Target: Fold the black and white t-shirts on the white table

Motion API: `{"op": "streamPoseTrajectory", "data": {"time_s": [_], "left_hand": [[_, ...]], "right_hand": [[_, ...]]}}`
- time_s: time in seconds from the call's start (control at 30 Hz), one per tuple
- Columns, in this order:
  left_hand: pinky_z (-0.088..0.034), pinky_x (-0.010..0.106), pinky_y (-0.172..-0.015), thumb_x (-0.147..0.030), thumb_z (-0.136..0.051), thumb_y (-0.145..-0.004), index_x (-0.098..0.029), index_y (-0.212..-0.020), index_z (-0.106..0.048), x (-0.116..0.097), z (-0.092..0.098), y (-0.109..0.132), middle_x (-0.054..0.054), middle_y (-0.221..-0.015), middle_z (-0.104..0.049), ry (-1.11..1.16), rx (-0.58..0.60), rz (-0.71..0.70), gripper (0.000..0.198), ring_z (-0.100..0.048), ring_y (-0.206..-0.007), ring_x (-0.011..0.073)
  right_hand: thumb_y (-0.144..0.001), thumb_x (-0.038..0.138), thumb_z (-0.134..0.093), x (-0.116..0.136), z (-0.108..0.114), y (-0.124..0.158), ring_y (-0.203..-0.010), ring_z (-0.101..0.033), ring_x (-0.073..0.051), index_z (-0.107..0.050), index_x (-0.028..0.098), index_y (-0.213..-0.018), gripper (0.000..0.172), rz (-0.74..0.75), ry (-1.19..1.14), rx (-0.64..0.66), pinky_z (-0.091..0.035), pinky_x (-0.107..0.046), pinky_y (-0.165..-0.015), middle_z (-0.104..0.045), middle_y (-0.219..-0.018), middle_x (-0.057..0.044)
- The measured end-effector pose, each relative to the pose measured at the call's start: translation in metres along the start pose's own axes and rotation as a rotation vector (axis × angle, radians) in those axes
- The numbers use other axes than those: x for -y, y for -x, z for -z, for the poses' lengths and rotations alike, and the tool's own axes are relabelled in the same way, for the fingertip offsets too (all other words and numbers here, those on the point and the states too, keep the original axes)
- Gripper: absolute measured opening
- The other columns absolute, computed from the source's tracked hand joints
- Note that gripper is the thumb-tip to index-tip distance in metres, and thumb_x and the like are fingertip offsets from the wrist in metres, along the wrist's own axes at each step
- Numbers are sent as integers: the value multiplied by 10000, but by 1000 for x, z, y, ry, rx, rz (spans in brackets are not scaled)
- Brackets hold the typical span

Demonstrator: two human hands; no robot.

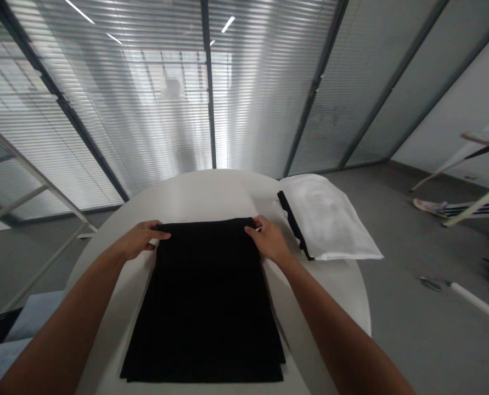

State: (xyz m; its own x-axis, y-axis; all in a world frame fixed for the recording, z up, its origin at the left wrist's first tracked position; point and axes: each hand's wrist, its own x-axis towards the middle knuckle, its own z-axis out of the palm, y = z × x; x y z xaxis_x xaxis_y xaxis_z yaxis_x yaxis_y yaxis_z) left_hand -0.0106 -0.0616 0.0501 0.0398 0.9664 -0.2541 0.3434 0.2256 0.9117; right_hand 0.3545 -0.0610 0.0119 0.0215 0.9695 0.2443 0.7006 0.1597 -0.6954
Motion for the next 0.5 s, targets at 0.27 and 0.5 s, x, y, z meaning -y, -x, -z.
{"op": "streamPoseTrajectory", "data": {"time_s": [0.27, 0.5], "left_hand": [[-410, 215, -520, -347, -835, -471, -184, -785, -671, -15, -8, 8, 49, -832, -676, 108, -193, -3, 390, -596, -709, 161], [-490, 233, -526, -349, -850, -497, -174, -966, -689, -21, -23, 9, 38, -876, -676, 351, -285, -142, 525, -622, -717, 153]], "right_hand": [[-784, 419, -607, 1, -2, -1, -724, -631, -184, -639, 231, -965, 263, -78, -135, -52, -494, -350, -704, -682, -898, -39], [-789, 457, -626, 8, 1, 0, -781, -638, -210, -606, 222, -1053, 355, -53, -241, -196, -526, -326, -595, -651, -1004, -81]]}}
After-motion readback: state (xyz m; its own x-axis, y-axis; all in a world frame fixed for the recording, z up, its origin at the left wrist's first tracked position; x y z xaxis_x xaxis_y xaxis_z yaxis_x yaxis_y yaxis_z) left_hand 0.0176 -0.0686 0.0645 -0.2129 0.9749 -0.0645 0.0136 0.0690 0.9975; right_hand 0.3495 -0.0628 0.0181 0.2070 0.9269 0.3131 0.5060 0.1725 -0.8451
